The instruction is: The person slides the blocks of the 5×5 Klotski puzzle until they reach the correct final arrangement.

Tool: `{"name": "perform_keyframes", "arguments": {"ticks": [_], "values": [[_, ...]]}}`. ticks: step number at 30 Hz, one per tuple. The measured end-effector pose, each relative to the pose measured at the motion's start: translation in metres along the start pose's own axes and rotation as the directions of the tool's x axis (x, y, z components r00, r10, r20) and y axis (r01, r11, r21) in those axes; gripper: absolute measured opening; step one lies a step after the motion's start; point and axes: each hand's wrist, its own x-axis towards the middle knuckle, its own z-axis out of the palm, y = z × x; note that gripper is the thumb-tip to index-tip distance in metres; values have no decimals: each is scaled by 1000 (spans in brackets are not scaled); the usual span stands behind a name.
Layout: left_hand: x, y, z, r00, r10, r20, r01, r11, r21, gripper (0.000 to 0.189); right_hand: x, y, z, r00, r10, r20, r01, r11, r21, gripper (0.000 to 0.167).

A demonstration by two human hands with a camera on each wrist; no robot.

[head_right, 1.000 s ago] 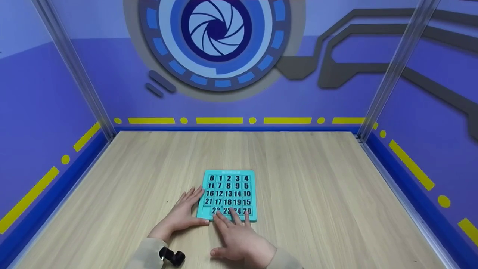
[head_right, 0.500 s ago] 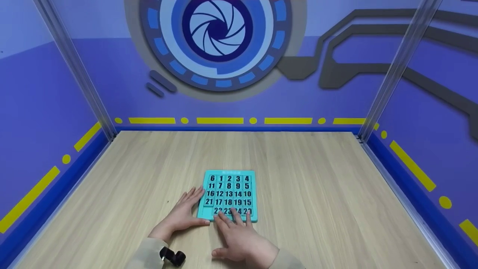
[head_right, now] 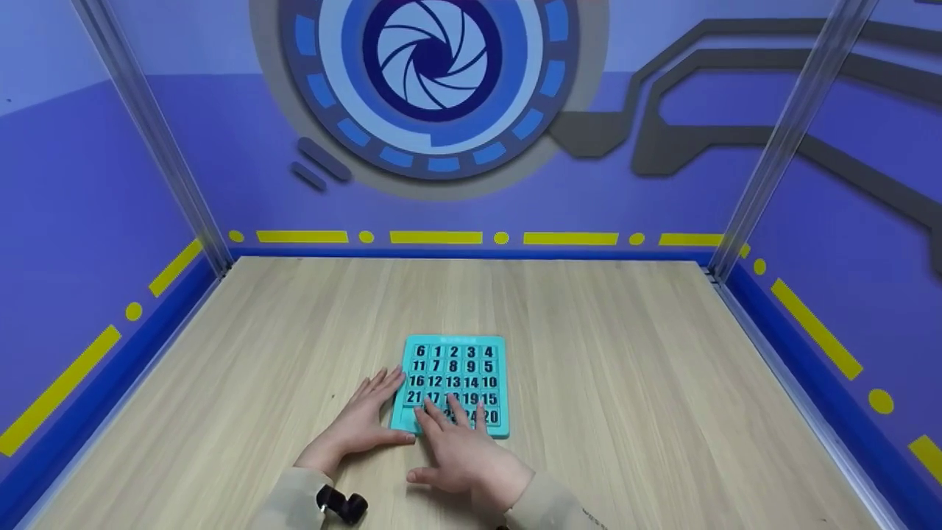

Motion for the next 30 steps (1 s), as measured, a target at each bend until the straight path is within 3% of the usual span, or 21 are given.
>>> {"name": "perform_keyframes", "arguments": {"ticks": [14, 30], "values": [[0, 0, 0, 1000, -4, 7, 4, 1000, -6, 113, 25, 4, -1, 999, 46, -4, -45, 999, 16, 96], [0, 0, 0, 1000, -5, 11, 5, 1000, 4, 112, 33, 1, -2, 999, 54, 2, -54, 998, -29, 94]]}}
